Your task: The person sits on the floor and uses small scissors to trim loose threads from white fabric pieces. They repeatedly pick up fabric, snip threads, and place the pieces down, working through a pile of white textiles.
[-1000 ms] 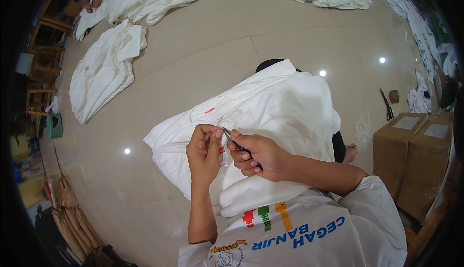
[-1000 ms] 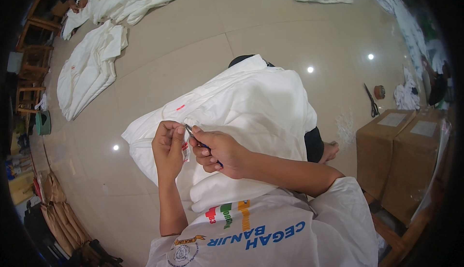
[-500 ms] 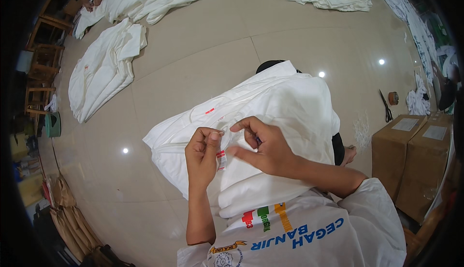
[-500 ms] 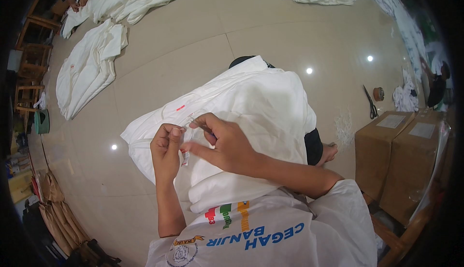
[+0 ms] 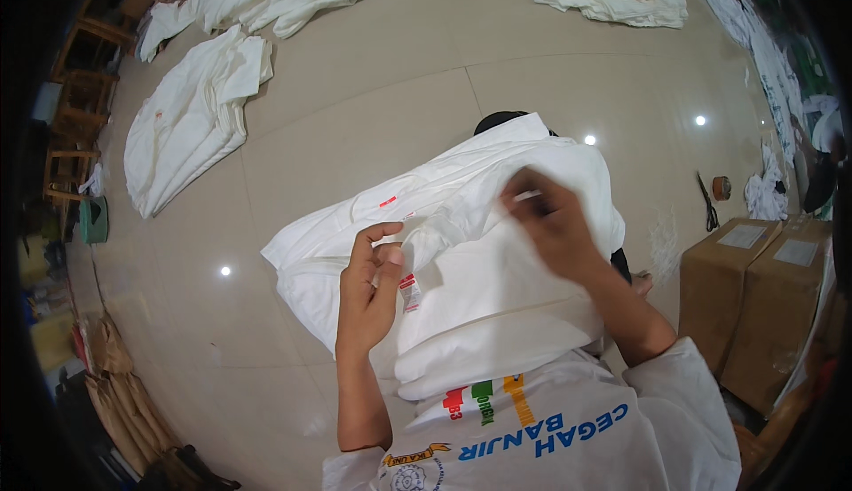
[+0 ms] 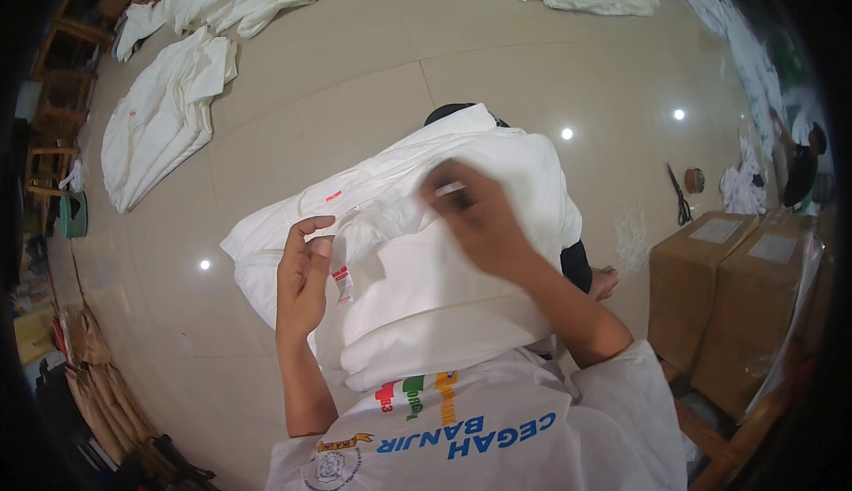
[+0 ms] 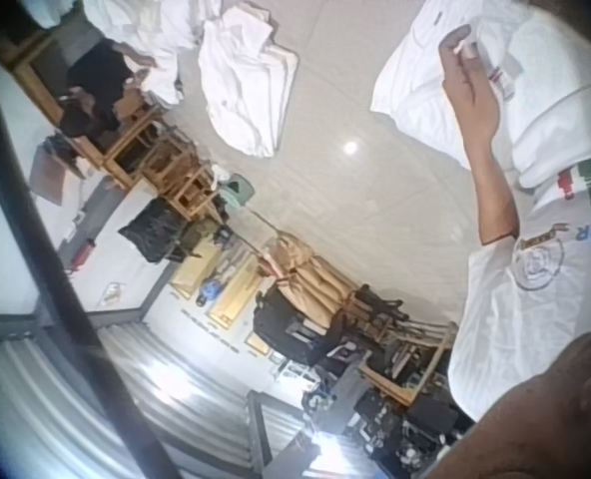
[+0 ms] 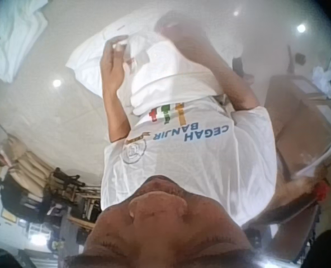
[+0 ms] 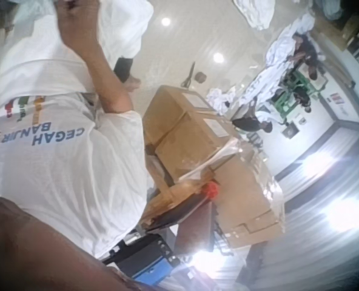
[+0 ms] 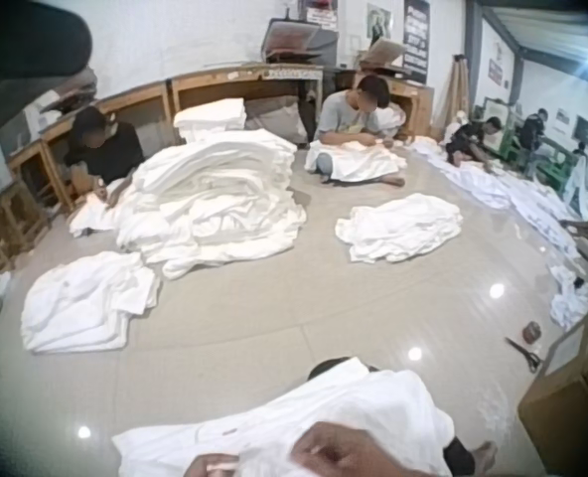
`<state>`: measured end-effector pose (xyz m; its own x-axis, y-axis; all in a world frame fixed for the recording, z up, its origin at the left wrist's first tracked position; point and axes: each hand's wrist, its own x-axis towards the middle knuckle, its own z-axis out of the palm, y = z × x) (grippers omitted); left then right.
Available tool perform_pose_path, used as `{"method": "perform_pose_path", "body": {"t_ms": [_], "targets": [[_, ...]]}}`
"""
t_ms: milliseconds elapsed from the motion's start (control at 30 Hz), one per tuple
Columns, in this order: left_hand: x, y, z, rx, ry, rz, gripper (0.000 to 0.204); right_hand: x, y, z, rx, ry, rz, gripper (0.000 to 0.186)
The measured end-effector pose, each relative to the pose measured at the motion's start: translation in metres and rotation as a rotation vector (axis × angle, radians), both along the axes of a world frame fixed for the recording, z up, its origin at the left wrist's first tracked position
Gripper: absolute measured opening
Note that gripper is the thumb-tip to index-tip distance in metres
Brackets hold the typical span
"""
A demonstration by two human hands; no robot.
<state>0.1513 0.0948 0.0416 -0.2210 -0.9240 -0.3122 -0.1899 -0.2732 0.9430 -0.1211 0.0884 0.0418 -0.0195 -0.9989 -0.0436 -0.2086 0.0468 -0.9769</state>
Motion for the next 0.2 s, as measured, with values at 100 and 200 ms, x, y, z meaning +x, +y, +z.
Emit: {"method": "perform_pose_path", "body": {"t_ms": [100, 200], "targets": [[-0.005, 0.001, 0.016, 0.016, -0.152, -0.037, 0.047, -0.095, 0.022, -0.025, 0.068, 0.122, -0.510, 0.017], [-0.007, 0.003, 0.009, 0.043, -0.187, -0.069, 0.054, -0.156, 0.039, -0.053, 0.067, 0.269, -0.764, 0.025]]}}
